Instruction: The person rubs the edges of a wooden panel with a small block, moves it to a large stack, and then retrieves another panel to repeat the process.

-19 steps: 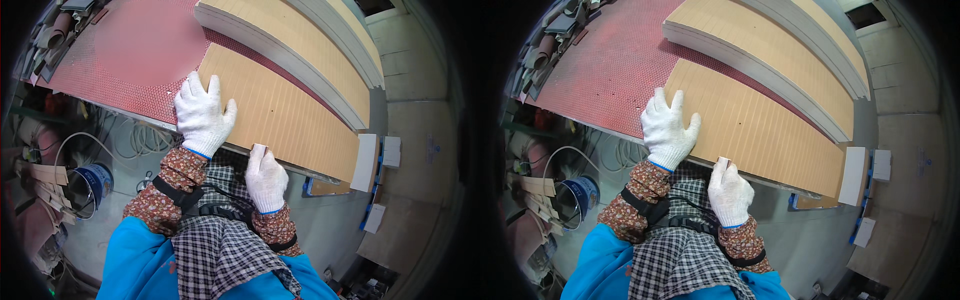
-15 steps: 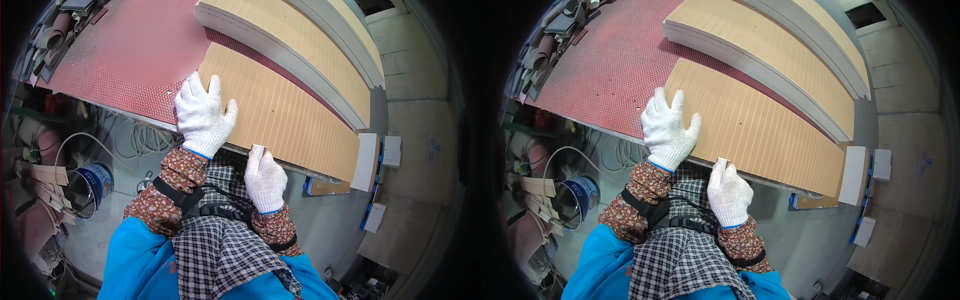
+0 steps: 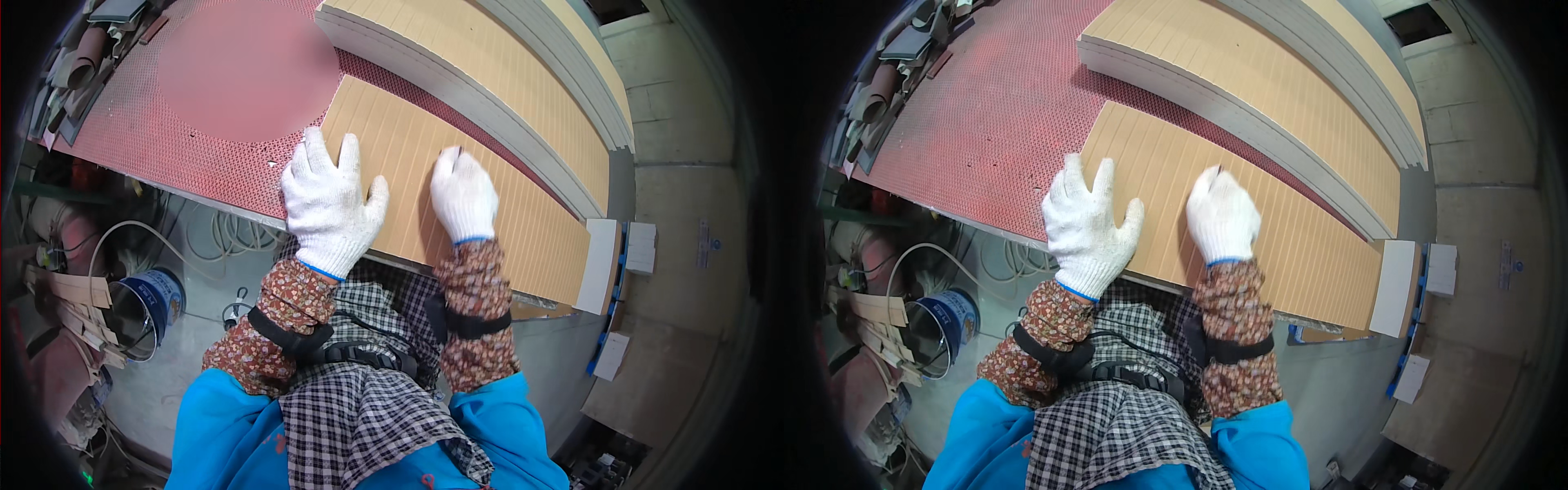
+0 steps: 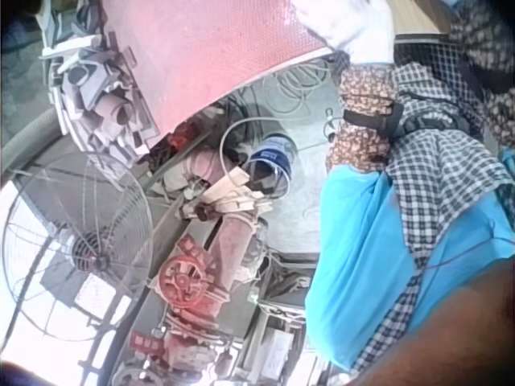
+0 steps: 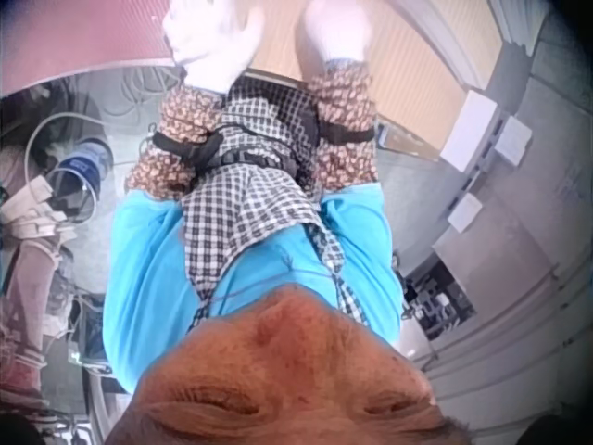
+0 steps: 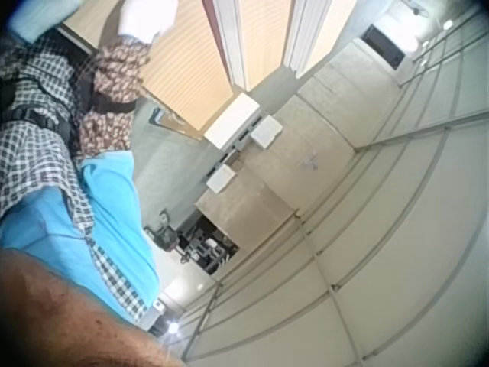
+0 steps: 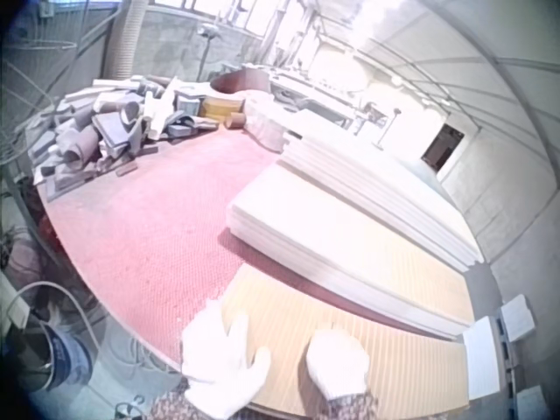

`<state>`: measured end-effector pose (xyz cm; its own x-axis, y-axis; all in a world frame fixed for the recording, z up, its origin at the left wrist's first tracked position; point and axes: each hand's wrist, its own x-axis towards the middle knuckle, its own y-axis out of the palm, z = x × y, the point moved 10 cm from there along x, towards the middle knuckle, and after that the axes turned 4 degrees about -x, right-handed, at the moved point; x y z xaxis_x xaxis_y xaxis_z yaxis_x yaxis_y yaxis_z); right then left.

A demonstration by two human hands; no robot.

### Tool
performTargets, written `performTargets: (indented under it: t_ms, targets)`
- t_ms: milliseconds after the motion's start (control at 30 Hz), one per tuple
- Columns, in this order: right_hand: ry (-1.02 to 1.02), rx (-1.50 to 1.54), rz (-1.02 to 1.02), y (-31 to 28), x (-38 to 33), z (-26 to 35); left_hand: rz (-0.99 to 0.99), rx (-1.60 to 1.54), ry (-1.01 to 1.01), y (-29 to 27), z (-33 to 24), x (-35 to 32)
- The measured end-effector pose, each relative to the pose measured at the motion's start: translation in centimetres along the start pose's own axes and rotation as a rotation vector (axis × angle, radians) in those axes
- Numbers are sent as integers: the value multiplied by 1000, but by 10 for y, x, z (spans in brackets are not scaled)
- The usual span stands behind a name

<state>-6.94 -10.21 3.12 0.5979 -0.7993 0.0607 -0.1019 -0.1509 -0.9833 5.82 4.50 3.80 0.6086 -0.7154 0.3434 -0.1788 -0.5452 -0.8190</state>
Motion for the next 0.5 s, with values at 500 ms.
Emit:
performTargets:
  t_ms: [500]
  targets:
    - [-200, -194, -53, 20, 53, -4, -11, 13, -7, 1, -3, -3]
